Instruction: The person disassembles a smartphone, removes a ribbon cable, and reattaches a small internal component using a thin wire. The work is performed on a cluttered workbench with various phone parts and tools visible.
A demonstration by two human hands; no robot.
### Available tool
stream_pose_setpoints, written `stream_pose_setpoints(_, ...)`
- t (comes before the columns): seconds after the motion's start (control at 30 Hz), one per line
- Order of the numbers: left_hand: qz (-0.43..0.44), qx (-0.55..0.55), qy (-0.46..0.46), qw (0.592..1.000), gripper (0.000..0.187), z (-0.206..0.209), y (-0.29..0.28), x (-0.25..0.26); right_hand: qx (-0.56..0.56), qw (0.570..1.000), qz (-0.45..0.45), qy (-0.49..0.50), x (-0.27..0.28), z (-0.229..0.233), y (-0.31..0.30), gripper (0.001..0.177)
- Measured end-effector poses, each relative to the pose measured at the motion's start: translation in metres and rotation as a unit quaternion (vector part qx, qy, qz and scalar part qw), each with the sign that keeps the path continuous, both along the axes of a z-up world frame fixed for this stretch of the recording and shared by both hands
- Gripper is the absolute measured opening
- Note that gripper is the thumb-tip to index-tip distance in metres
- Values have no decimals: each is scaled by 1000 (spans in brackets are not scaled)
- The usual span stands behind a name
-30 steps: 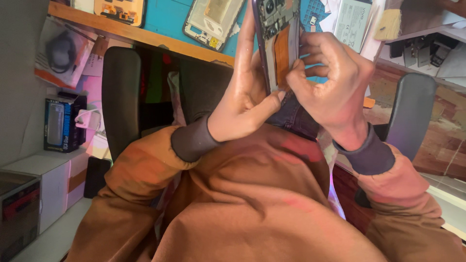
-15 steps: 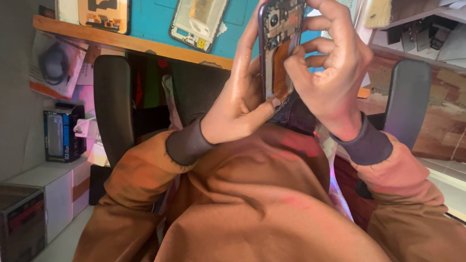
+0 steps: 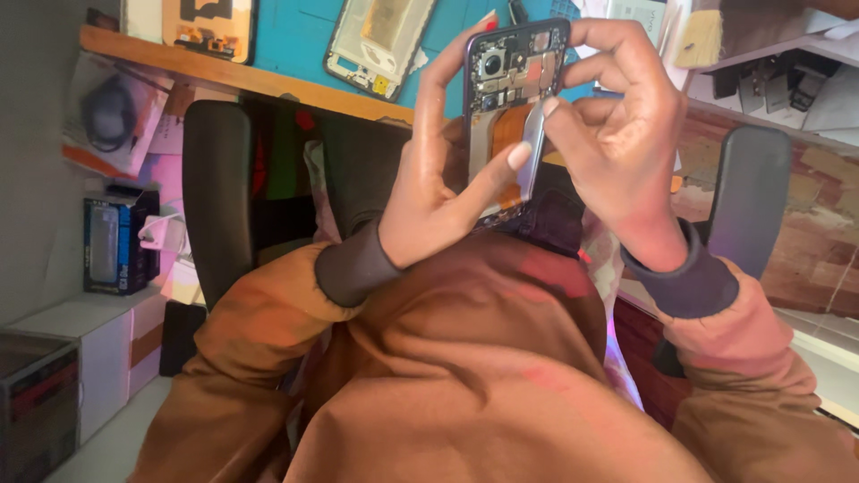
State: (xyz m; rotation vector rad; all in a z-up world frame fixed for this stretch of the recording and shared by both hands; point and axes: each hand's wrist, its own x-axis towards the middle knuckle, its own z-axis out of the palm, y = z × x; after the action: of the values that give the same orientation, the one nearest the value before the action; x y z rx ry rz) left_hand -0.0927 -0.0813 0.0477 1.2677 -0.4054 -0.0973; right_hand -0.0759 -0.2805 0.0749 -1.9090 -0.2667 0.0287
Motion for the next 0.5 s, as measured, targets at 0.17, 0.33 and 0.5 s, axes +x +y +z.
stream_pose_setpoints(0.17, 98, 30, 8, 995, 62, -7, -7, -7, 65, 993, 7, 94, -6, 3, 5, 41)
stream_pose_setpoints(0.33, 124, 8, 35, 992, 55, -14, -5, -7, 111, 984, 31, 135, -5, 6, 6, 40)
stream_pose_setpoints(0.5, 140, 30, 10, 990, 56, -10, -5, -8, 87, 990, 27, 107, -10, 3, 10, 38)
